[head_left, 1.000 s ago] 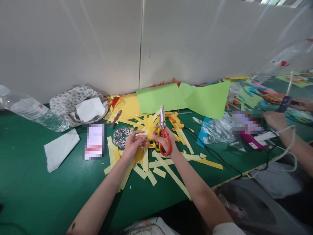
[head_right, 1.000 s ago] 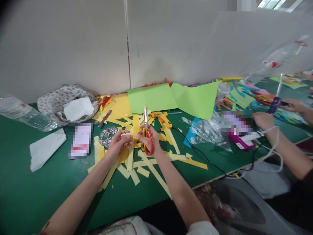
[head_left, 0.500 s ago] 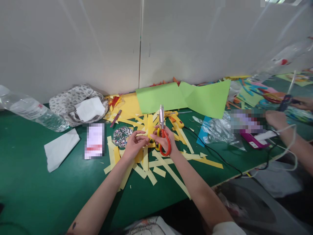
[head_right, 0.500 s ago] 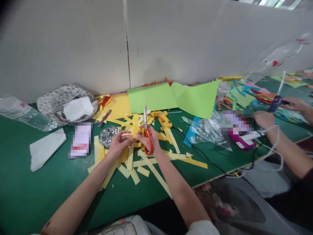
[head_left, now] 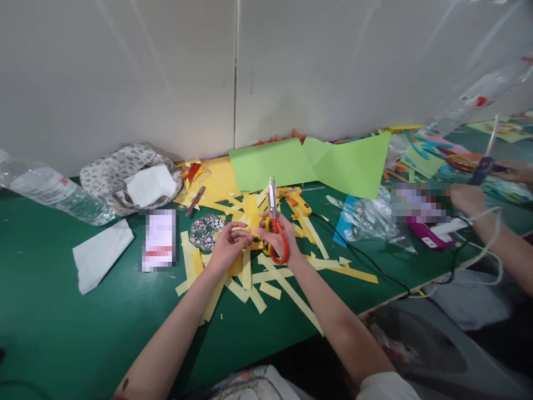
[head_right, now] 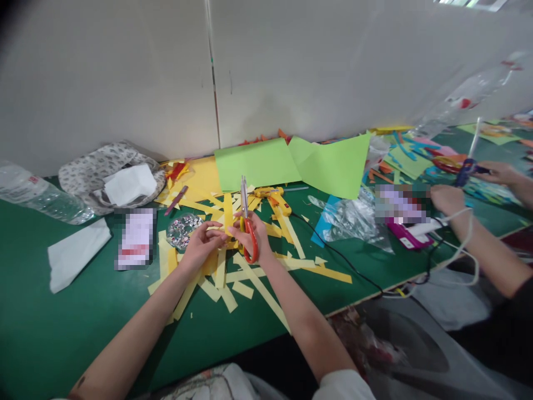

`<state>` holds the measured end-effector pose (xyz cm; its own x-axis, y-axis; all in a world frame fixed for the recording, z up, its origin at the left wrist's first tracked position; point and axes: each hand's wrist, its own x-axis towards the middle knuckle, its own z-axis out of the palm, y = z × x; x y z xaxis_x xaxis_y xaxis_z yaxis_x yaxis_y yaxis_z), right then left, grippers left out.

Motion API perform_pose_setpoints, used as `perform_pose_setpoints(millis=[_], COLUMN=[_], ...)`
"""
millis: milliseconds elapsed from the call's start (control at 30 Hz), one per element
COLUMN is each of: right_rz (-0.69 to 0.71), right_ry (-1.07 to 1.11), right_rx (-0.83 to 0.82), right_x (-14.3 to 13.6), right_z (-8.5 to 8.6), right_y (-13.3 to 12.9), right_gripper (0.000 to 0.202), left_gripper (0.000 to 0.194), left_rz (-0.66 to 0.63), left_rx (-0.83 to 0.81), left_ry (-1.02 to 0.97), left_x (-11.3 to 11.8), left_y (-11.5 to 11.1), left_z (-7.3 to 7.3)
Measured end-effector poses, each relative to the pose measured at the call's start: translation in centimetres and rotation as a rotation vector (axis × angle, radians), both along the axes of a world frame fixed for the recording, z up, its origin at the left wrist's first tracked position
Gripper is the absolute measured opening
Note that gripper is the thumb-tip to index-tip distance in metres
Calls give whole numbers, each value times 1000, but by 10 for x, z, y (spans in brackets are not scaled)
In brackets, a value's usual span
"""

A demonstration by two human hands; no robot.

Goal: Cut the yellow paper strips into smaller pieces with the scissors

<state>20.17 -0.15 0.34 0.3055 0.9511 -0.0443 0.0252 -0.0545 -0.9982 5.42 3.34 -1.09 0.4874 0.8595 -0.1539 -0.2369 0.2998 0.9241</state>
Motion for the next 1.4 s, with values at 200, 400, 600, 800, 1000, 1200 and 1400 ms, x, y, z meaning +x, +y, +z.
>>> perform_pose_setpoints(millis=[200,400,600,800,1000,1200,1400], right_rz=[-8,-7,-8,-5,-6,-7,-12], right_ry=[-2,3,29,29,27,18,34], right_rx=[6,11,3,23,19,21,17], right_x=[-1,-2,-2,0,-1,-1,-1], right_z=[5,6,4,1,1,4,2], right_y=[0,0,0,0,0,0,0], right_gripper=[38,37,39,37,37,37,39], left_gripper=[33,32,31,29,27,27,27], left_rz=[1,-8,-4,-7,-2,-6,-20], left_rx=[-13,-10,-19,-16,-31,-18,-14], left_ry=[15,19,28,24,39,23,34], left_x=[0,0,0,0,0,-1,-2], left_y=[0,0,-1,-1,-1,-1,-1], left_z=[1,2,3,3,4,1,4])
